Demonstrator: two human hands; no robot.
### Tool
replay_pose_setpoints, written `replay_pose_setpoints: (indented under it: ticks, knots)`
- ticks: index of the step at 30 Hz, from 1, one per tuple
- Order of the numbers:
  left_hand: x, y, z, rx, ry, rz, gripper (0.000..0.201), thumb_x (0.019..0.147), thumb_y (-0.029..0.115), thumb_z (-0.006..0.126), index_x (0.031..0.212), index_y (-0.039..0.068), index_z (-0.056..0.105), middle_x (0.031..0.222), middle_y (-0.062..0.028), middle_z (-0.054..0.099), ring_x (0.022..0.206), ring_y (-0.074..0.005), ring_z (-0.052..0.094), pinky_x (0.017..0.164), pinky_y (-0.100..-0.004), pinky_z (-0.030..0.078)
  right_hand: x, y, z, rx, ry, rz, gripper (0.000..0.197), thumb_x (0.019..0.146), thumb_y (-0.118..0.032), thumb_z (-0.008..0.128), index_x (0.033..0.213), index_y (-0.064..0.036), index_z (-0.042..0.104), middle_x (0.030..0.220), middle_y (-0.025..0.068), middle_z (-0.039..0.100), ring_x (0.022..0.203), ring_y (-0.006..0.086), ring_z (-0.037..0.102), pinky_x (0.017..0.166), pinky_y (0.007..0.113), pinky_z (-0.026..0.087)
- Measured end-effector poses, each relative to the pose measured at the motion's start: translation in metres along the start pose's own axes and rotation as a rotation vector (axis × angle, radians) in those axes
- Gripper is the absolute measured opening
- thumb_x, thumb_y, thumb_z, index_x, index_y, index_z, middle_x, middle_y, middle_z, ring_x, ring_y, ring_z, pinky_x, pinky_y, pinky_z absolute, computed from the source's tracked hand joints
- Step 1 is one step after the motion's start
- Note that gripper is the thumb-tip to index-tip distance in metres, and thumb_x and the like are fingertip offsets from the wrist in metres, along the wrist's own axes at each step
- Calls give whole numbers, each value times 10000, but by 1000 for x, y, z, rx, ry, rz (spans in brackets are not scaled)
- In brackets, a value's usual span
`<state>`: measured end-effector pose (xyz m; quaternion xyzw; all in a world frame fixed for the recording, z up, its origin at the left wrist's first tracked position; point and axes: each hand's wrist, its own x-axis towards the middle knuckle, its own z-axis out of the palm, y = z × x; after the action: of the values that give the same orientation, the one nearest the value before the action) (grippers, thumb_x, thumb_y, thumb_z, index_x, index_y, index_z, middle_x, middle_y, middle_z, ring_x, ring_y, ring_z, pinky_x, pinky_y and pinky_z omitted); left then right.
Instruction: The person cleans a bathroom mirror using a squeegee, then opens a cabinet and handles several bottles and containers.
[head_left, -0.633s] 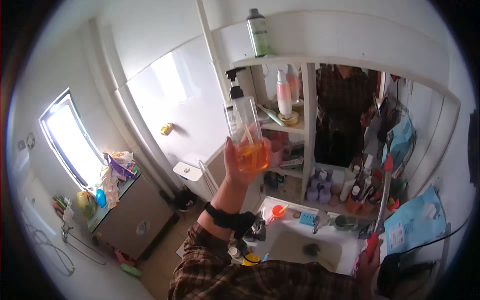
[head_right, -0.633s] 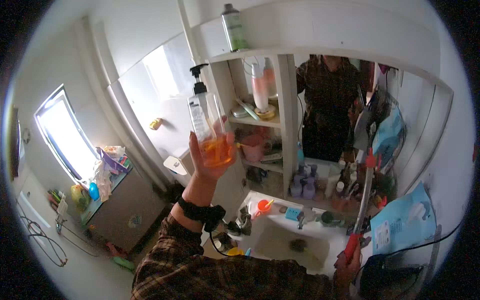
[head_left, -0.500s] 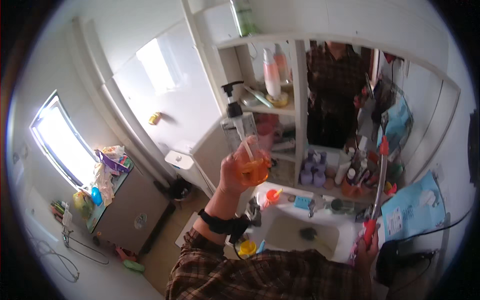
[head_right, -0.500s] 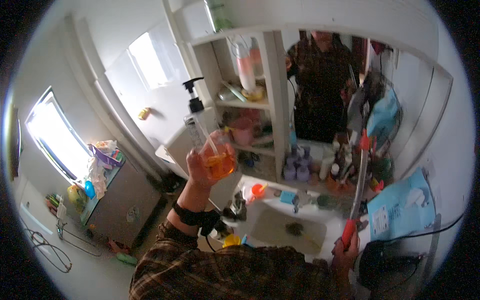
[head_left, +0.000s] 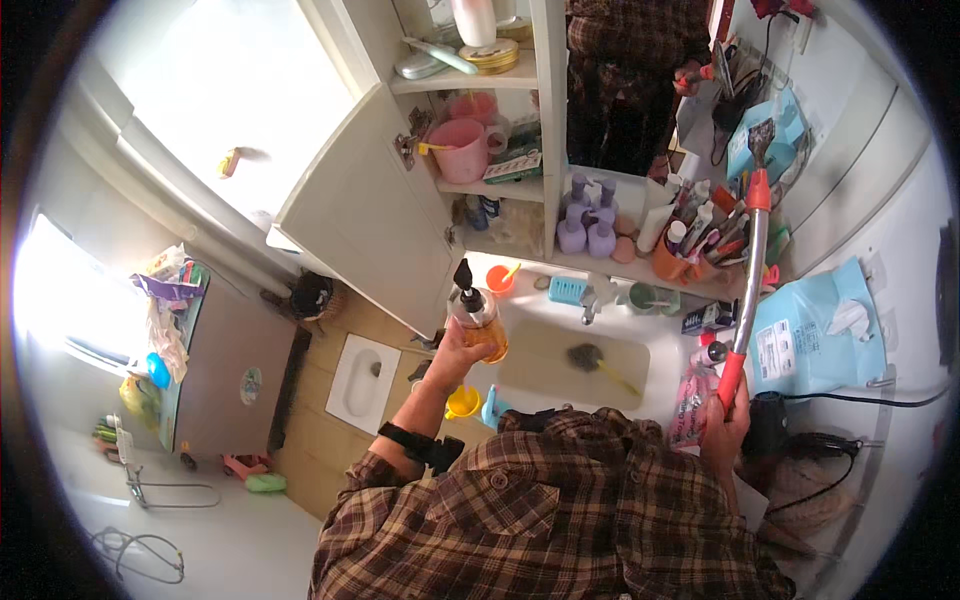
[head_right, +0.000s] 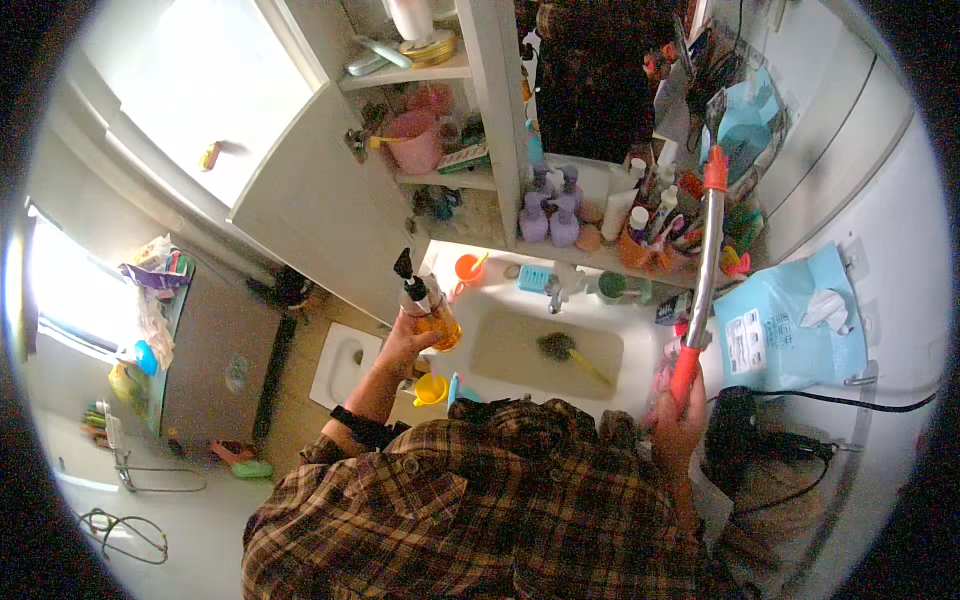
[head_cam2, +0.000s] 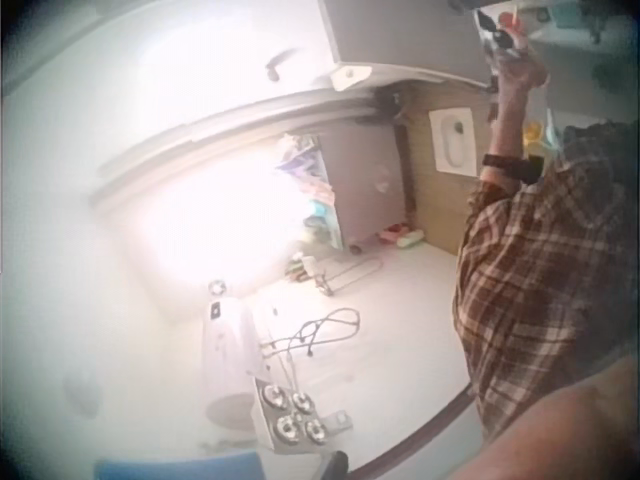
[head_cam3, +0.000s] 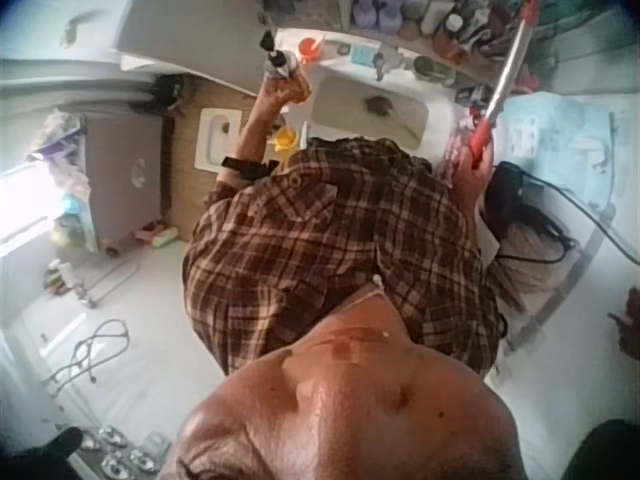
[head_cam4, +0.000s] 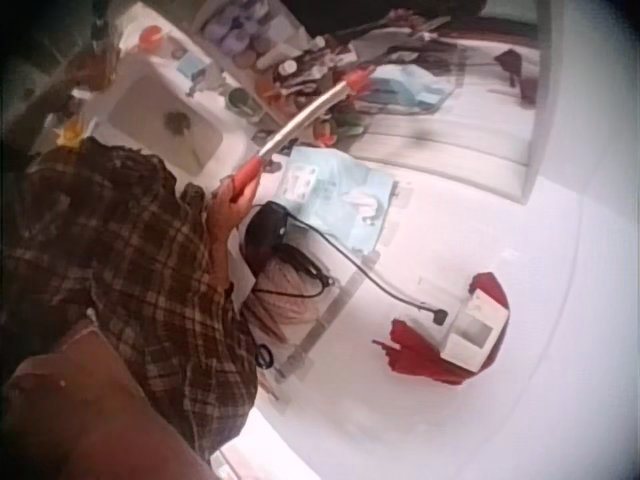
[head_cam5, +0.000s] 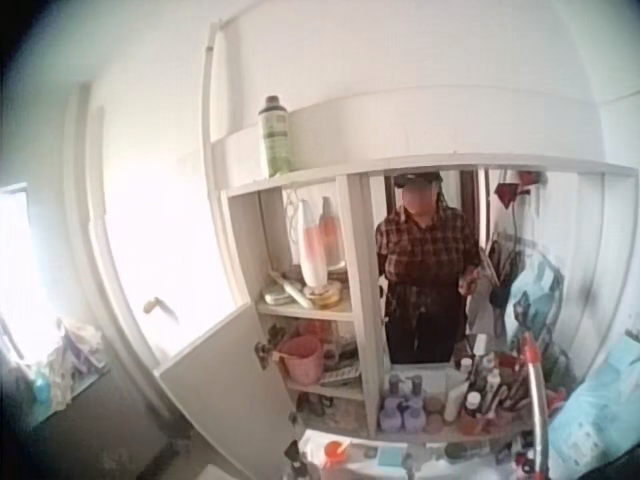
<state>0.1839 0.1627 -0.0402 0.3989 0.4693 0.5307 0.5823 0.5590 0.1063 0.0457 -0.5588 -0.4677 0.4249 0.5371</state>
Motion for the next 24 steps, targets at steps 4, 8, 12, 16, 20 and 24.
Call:
replay_pose_setpoints:
  ticks: [4, 8, 12, 16, 20, 24]
  knots:
    - [10, -26, -9, 105, 40, 2, 599, 647, -16, 638, 1170, 59, 356, 1103, -59, 466, 1018, -174, 468, 889, -316, 378, -2, 1, 2, 38, -48, -10, 430, 811, -92, 464, 1227, -36, 367, 795, 20, 517, 512, 64, 421, 441, 203, 366]
    - [24, -36, -6, 145, 234, -27, 555, 642, 23, 644, 1133, 33, 385, 1039, -72, 502, 991, -175, 487, 857, -312, 399, -11, 4, -1, 10, 19, -35, 509, 769, -125, 511, 1241, -27, 347, 778, 29, 507, 520, 75, 432, 465, 203, 379]
    - [45, -58, -20, 217, 274, 7, 544, 651, -6, 633, 1126, 25, 369, 1079, -86, 479, 1012, -190, 479, 868, -306, 396, -16, 8, -7, -81, 20, -63, 521, 779, -139, 517, 1250, -16, 332, 780, 36, 507, 532, 84, 454, 487, 204, 399]
    - [61, -71, -24, 172, 334, 145, 423, 677, 39, 637, 1053, 29, 441, 996, -70, 523, 915, -168, 514, 804, -295, 419, -21, 17, -9, -69, 47, -87, 504, 801, -152, 528, 1243, -7, 335, 764, 30, 498, 585, 93, 485, 506, 203, 417]
    - [74, -72, -19, 275, 445, 239, 220, 709, 108, 653, 899, 26, 578, 845, -41, 590, 784, -130, 553, 717, -263, 436, -29, 16, -10, -103, 78, -53, 521, 826, -148, 522, 1270, 1, 295, 732, 27, 480, 568, 82, 462, 475, 200, 395]
    - [96, -67, -13, 387, 495, 242, 635, 622, 94, 705, 1133, 45, 332, 1098, -101, 477, 1029, -226, 485, 859, -333, 403, -34, 49, -33, -267, 152, -166, 551, 839, -121, 497, 1316, -12, 244, 652, 18, 459, 469, 60, 411, 413, 189, 346]
